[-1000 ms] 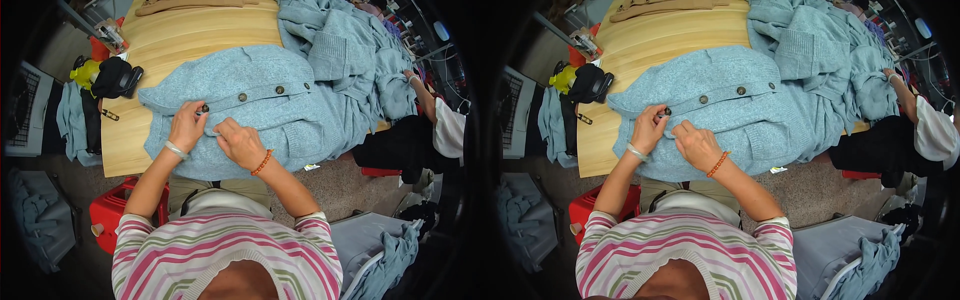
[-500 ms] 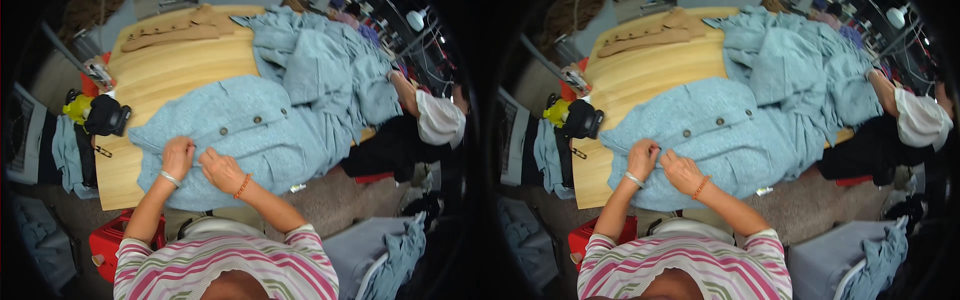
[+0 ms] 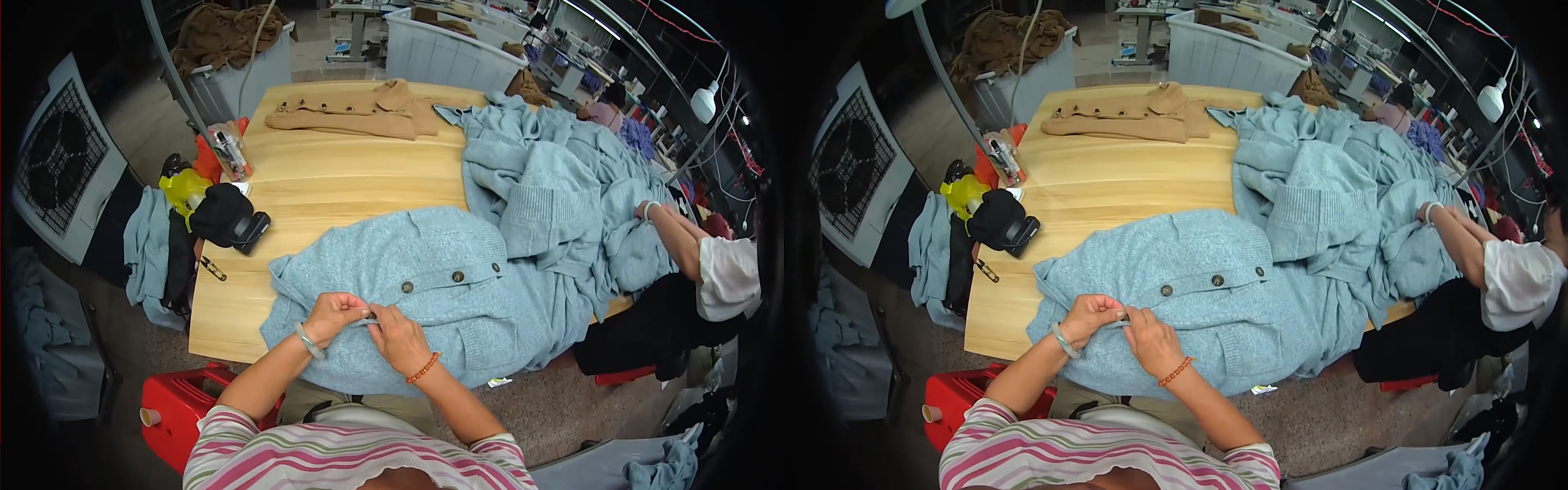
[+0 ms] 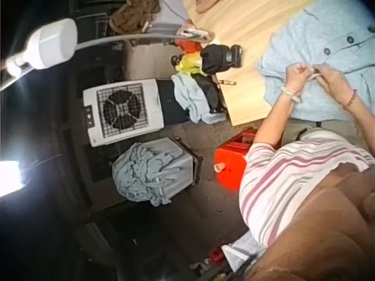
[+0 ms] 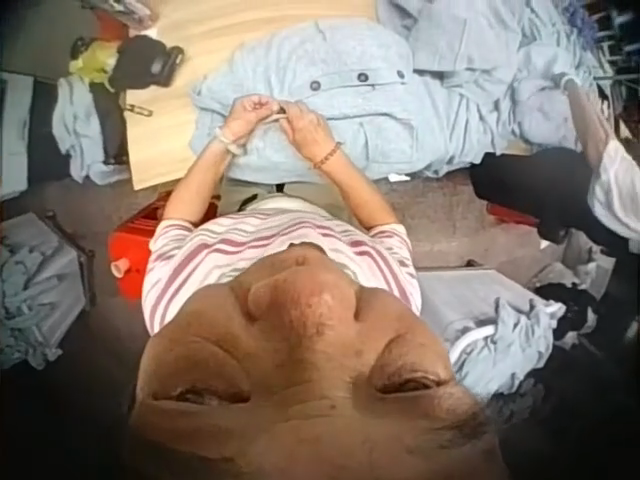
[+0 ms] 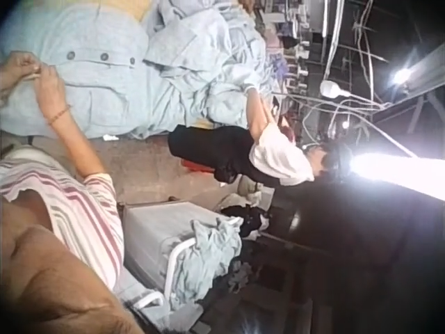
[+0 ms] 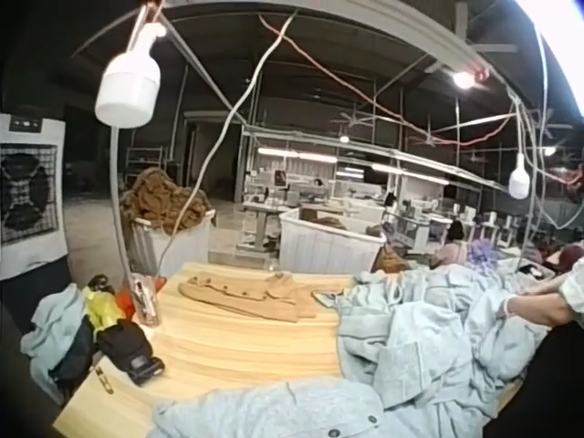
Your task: Inspecting a knitted cardigan and trimming loose threads using small clippers.
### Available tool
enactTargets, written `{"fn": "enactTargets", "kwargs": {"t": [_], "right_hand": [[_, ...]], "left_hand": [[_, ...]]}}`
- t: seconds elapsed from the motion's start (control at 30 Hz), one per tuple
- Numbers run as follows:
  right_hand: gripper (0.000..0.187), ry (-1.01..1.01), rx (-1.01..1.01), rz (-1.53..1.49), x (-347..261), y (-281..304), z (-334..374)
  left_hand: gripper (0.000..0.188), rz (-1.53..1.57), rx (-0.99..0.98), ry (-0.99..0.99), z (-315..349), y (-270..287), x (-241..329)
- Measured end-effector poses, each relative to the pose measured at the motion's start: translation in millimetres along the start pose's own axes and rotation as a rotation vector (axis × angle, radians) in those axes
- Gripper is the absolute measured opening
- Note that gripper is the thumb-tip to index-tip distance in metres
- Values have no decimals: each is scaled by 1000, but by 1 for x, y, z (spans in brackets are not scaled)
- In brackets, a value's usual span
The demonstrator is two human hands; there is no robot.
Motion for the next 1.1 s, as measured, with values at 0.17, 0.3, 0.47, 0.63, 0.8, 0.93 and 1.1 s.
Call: {"fn": "enactTargets", "kwargs": {"t": [0.17, 0.3, 0.47, 0.63, 0.8, 0.93, 1.1], "right_hand": [[34, 42, 15, -24, 1, 1, 0], [27, 22, -62, -117, 7, -1, -2], [27, 60, -138, -158, 10, -3, -5], [25, 81, -55, -112, 13, -10, 0], [23, 102, 36, -34, 10, -21, 6], [20, 89, 12, -127, 10, -15, 1], [11, 6, -112, -229, 7, -4, -3]], "left_hand": [[19, -196, -148, -36, 13, -2, 5], [25, -621, -109, -263, 25, -1, 15], [14, -722, -53, -434, 28, -8, 19], [10, -834, 17, -546, 28, -9, 17], [11, -832, 10, -468, 27, -4, 13], [11, -781, -22, -375, 27, -2, 14], [12, -725, 18, -359, 22, 0, 15]]}}
Point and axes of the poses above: each hand's wrist, its own z-axis away from the middle knuckle, its own y-axis out of the back of the hand, x = y × z, the point moved 4 cm from there along -z, towards the middle knuckle, and after that the axes turned 8 degrees about z, right-handed, at the moved point
